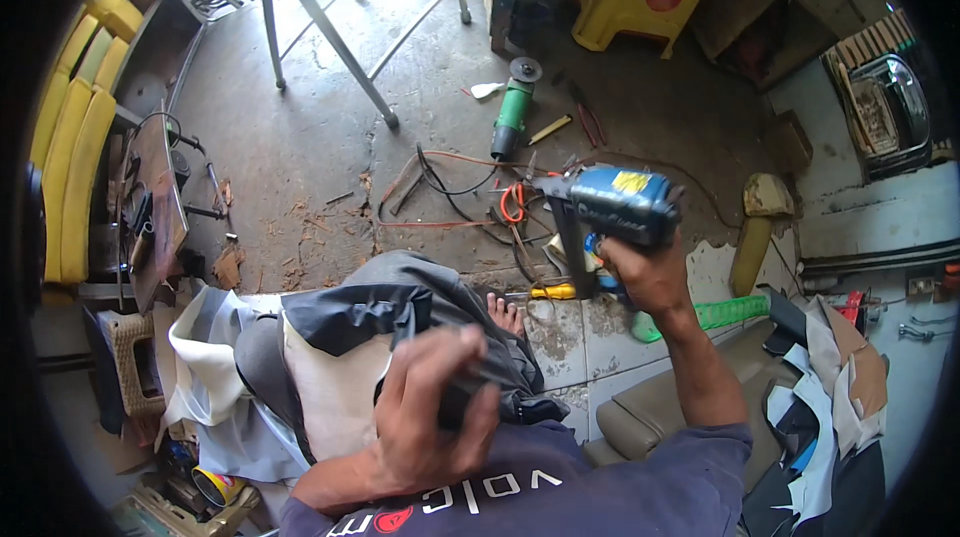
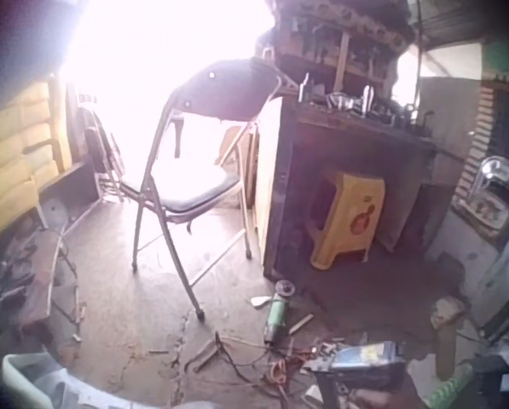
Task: The person reupholsters a furniture component by stretching black vinyl fabric over a foam and wood base, securing the fabric with a pneumatic stapler, and trimming the excess fabric with scissors.
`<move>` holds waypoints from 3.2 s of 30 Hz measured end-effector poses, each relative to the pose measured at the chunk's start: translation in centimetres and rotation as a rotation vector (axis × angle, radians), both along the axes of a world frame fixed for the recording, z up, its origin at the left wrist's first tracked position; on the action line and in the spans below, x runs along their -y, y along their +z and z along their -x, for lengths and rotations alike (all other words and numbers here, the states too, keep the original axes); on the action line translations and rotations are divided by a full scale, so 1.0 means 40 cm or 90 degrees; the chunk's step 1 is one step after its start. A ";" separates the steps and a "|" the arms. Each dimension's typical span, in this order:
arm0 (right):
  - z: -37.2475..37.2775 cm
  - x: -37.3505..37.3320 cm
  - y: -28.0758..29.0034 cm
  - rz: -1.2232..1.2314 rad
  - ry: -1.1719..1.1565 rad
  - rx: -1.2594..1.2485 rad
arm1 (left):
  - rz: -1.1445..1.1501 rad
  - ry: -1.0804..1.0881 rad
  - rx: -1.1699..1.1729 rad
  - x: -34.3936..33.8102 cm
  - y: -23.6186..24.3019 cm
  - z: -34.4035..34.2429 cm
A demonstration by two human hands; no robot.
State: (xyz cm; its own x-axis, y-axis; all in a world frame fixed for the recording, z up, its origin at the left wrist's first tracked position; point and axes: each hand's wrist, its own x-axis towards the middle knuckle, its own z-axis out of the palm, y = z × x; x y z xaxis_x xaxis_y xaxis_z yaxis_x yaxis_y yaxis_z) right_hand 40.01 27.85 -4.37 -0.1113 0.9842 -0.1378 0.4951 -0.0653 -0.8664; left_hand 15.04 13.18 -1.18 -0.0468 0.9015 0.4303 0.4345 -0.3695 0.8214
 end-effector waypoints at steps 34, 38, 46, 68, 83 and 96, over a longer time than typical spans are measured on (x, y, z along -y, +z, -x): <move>-0.245 -0.206 -0.655 0.183 -0.111 0.182 | 0.731 0.006 0.217 -0.177 -0.243 -0.244; -0.303 -0.241 -0.797 0.043 -0.210 0.283 | 0.903 -0.001 0.244 -0.222 -0.208 -0.233; -0.212 -0.264 -0.828 0.200 -0.125 0.328 | 0.823 0.089 0.528 -0.248 -0.255 -0.233; -0.221 -0.196 -0.535 0.125 -0.273 -0.210 | 0.562 0.004 0.083 -0.204 -0.358 -0.256; -0.073 -0.266 -0.240 -0.246 0.594 0.347 | 0.581 -0.136 -0.041 -0.167 -0.315 -0.252; -0.252 -0.459 -0.585 -0.091 -0.018 0.420 | 0.572 -0.106 -0.066 -0.151 -0.320 -0.227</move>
